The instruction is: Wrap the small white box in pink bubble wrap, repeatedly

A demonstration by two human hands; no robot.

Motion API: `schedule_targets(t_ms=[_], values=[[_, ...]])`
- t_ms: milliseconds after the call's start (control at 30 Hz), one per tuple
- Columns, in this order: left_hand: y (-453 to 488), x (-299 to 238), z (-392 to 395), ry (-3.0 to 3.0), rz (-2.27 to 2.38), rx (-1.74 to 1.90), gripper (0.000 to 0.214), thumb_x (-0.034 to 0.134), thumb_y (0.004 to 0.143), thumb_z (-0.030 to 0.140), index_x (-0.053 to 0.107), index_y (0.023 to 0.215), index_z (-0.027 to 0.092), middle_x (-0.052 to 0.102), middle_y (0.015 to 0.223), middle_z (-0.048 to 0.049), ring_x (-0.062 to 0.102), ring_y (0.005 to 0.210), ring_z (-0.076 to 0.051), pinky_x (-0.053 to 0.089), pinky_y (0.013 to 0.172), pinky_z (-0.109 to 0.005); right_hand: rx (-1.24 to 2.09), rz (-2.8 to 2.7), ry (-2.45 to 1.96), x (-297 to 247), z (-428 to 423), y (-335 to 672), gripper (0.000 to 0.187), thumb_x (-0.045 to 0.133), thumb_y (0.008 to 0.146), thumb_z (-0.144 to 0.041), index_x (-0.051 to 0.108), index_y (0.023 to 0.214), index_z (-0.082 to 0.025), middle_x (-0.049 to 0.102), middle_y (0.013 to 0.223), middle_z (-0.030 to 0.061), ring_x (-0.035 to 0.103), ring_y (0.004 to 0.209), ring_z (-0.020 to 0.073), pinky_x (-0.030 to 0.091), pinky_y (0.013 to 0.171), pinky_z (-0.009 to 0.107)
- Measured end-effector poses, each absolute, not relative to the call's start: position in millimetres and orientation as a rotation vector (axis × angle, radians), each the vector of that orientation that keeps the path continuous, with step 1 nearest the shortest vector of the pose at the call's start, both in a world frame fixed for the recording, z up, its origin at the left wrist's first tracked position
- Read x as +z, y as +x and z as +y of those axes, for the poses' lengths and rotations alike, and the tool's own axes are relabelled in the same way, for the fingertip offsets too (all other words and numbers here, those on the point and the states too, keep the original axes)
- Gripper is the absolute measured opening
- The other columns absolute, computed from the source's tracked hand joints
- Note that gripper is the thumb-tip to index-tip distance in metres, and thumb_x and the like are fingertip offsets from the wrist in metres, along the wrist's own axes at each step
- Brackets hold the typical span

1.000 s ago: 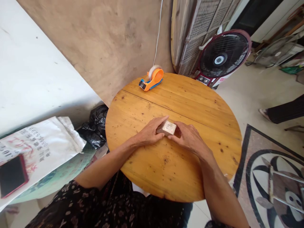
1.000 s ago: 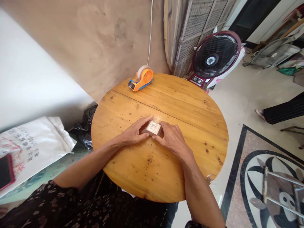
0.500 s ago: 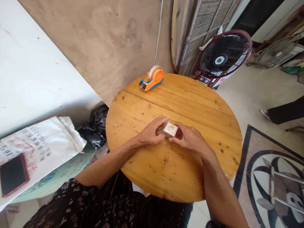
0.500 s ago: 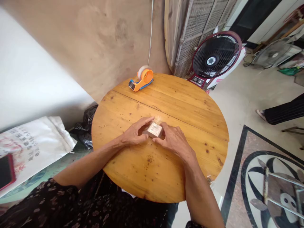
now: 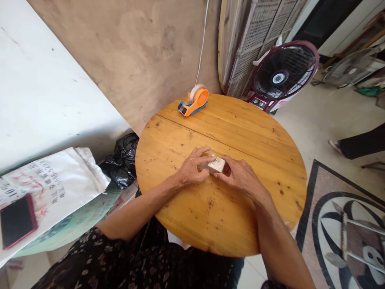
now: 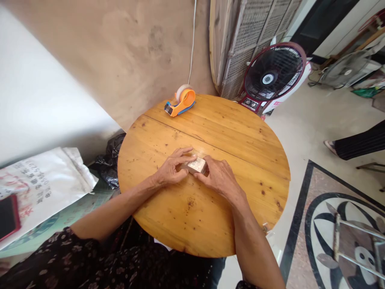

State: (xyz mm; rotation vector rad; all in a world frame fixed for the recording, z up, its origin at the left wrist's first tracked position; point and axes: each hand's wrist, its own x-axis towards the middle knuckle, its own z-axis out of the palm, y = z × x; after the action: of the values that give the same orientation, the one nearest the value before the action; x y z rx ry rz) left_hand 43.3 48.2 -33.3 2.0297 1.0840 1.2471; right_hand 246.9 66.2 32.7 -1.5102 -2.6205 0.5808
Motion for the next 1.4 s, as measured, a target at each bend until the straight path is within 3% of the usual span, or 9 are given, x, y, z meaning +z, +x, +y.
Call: schedule_targets(t_ms=[133,267,400,600,700,833,1067,1233,1400], values=[[43,-29,47,1.975,1.031,1.243,0.057,0.054,0.066,0.011,0.061,0.123,0.021,0.043,0.144,-0.0118,0.048,0.127,-0.028,0.043,0.105,-0.046,0.630,-2.614,-1.482,36,66,251,0.047,0.062,0.079,-0.050,0.056,0.116,-0.022,0.070,0.084,0.0033,0.061,0.073,0.0200,0.037,0.065,0.030],[44,-24,46,1.896,1.046,1.182,0.069,0.057,0.068,0.015,0.047,0.136,0.022,0.051,0.137,-0.0117,0.050,0.125,-0.029,0.042,0.106,-0.048,0.630,-2.602,-1.517,39,66,251,0.053,0.063,0.078,-0.051,0.054,0.121,-0.021,0.070,0.085,0.0032,0.061,0.073,0.0203,0.037,0.064,0.030],[46,-24,45,1.814,1.100,1.117,0.072,0.057,0.071,0.017,0.041,0.141,0.021,0.057,0.131,-0.0113,0.056,0.118,-0.027,0.046,0.103,-0.045,0.566,-2.608,-1.550,38,64,247,0.042,0.058,0.081,-0.050,0.059,0.113,-0.023,0.070,0.085,0.0030,0.061,0.073,0.0202,0.034,0.061,0.029],[47,-26,46,1.831,1.103,1.096,0.069,0.057,0.070,0.015,0.044,0.138,0.019,0.059,0.128,-0.0119,0.058,0.116,-0.026,0.045,0.103,-0.045,0.487,-2.619,-1.558,37,62,242,0.037,0.053,0.083,-0.052,0.063,0.099,-0.020,0.069,0.078,0.0046,0.059,0.067,0.0195,0.031,0.058,0.029],[47,-28,46,1.832,1.057,1.143,0.069,0.055,0.067,0.013,0.047,0.135,0.020,0.058,0.129,-0.0112,0.057,0.116,-0.026,0.046,0.102,-0.045,0.583,-2.639,-1.521,39,64,249,0.042,0.058,0.081,-0.051,0.061,0.111,-0.022,0.070,0.082,0.0032,0.060,0.070,0.0191,0.033,0.059,0.028],[43,-28,49,1.744,1.021,1.167,0.073,0.054,0.065,0.013,0.045,0.137,0.019,0.054,0.132,-0.0127,0.056,0.118,-0.027,0.046,0.101,-0.045,0.760,-2.655,-1.517,44,69,268,0.071,0.065,0.075,-0.051,0.043,0.136,-0.021,0.069,0.081,0.0012,0.061,0.070,0.0187,0.036,0.061,0.028],[26,-21,54,1.699,1.086,1.062,0.074,0.052,0.064,0.011,0.045,0.137,0.016,0.058,0.130,-0.0127,0.053,0.122,-0.028,0.041,0.105,-0.047,0.780,-2.704,-1.506,41,71,278,0.079,0.065,0.074,-0.055,0.040,0.140,-0.020,0.068,0.085,0.0023,0.060,0.071,0.0190,0.037,0.063,0.029],[24,-20,53,1.886,1.059,0.971,0.073,0.057,0.069,0.012,0.042,0.140,0.019,0.055,0.133,-0.0120,0.050,0.126,-0.028,0.039,0.108,-0.048,0.720,-2.728,-1.388,37,70,266,0.060,0.065,0.074,-0.055,0.054,0.120,-0.019,0.067,0.083,0.0032,0.059,0.071,0.0189,0.037,0.066,0.029],[29,-20,52,1.950,1.094,0.930,0.064,0.058,0.076,0.016,0.045,0.138,0.021,0.057,0.131,-0.0109,0.052,0.123,-0.026,0.039,0.108,-0.047,0.591,-2.686,-1.433,36,66,252,0.030,0.062,0.077,-0.040,0.059,0.098,-0.019,0.068,0.083,0.0047,0.059,0.070,0.0189,0.034,0.063,0.028]])
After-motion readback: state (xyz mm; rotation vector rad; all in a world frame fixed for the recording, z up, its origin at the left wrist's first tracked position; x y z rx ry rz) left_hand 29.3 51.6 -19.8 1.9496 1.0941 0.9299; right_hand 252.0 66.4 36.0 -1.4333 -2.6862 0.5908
